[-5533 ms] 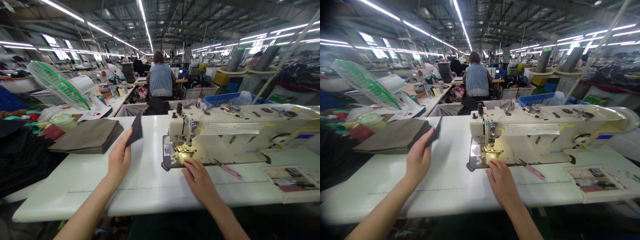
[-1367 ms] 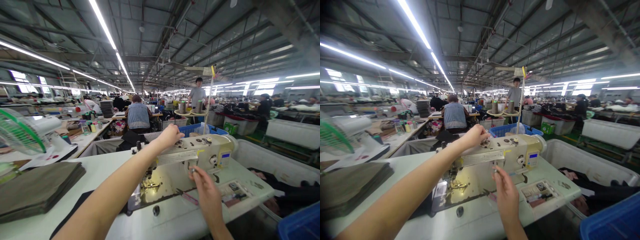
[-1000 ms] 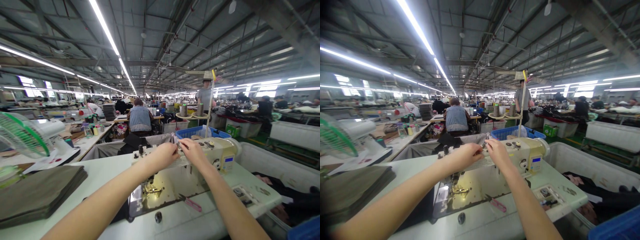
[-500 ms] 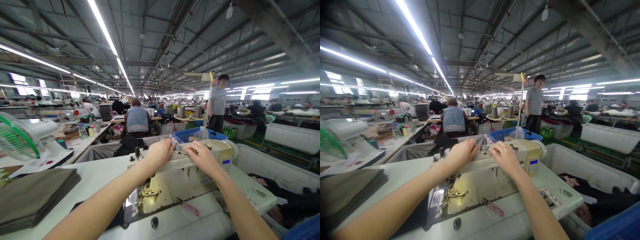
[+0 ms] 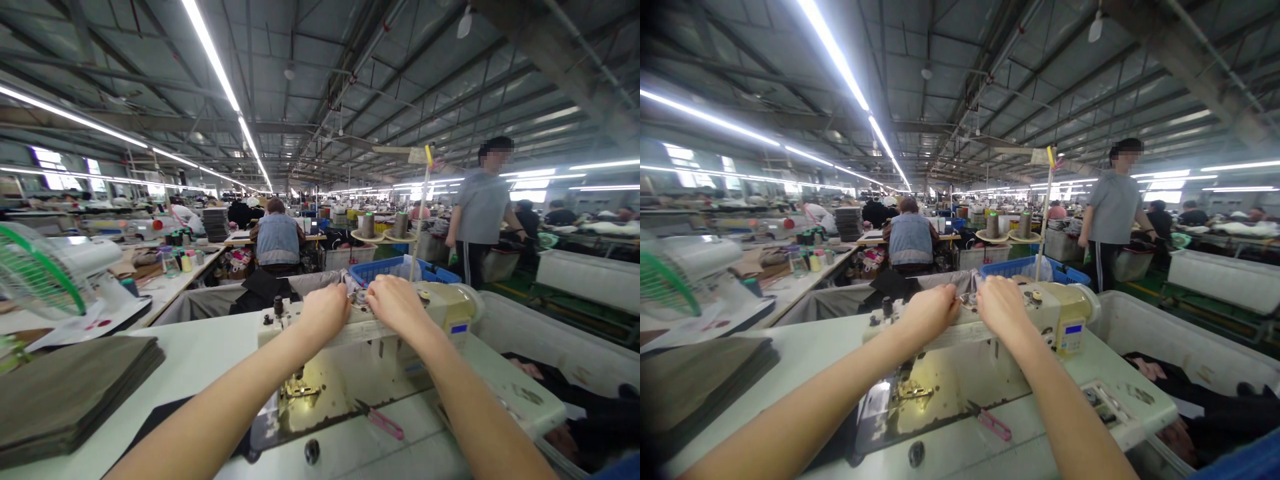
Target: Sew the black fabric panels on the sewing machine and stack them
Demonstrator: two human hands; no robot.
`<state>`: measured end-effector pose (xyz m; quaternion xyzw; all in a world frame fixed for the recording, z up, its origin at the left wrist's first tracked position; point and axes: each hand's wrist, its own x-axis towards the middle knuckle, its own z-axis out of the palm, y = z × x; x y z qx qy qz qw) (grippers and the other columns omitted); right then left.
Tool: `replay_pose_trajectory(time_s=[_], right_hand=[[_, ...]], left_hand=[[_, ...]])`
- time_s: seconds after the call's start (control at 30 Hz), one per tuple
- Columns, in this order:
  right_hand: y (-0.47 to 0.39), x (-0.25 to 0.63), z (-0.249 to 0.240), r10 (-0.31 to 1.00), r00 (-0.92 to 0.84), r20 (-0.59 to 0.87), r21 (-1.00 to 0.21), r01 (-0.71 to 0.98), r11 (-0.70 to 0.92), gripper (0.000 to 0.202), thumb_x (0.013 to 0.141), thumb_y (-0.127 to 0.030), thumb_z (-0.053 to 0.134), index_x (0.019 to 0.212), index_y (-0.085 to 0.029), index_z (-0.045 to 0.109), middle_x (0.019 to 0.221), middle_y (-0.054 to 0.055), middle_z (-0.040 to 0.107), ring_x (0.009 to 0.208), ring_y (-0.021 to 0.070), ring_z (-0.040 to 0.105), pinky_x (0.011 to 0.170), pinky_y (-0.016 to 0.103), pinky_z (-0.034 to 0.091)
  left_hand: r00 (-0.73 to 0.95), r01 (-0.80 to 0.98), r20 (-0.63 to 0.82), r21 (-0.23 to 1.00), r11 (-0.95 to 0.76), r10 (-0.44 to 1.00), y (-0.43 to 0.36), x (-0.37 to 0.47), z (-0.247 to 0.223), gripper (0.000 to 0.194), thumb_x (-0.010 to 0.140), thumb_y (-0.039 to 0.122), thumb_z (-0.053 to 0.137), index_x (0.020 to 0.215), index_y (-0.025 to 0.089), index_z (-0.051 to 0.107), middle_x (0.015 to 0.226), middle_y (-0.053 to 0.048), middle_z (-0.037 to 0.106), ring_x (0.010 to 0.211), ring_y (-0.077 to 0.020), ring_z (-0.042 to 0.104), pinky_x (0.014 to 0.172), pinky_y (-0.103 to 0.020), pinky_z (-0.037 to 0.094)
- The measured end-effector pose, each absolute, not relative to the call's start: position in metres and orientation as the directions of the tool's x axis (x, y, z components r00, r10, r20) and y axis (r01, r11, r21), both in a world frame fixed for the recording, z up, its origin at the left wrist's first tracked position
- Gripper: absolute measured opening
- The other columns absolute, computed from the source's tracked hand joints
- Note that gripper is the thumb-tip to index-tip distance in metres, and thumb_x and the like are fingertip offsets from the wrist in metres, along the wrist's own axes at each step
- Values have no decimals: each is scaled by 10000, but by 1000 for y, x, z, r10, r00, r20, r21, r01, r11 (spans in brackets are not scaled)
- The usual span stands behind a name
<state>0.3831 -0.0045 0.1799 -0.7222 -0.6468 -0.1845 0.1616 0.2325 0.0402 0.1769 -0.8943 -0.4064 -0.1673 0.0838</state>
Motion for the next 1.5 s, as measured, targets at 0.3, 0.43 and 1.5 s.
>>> replay_pose_trajectory(time_s=[0.3, 0.43, 1.5], right_hand=[[-5, 379, 188, 884, 111, 455, 126, 974, -187, 265, 943, -192, 509, 914, -142, 767, 980, 163, 747, 965, 258, 687, 808, 331, 413], [-8, 379, 189, 893, 50, 446, 168, 976, -139, 256, 961, -225, 514, 927, -172, 762, 1012, 141, 742, 1014, 248, 675, 825, 327, 403], [-5, 382, 184, 889, 43, 456, 186, 972, -142, 267, 983, -193, 471, 978, -138, 733, 1041, 161, 719, 1019, 251, 649, 844, 354, 379]], left_hand=[[625, 748, 359, -19, -664, 694, 37, 245, 180, 263, 987, 273, 449, 1091, 144, 654, 1009, -158, 727, 956, -304, 730, 793, -380, 569], [618, 758, 341, -21, -651, 708, 38, 246, 182, 244, 979, 226, 451, 1085, 139, 653, 1016, -162, 727, 972, -297, 731, 794, -365, 571], [612, 763, 319, 0, -646, 723, 44, 251, 181, 240, 972, 241, 447, 1087, 137, 630, 1042, -163, 725, 989, -292, 725, 814, -346, 553]])
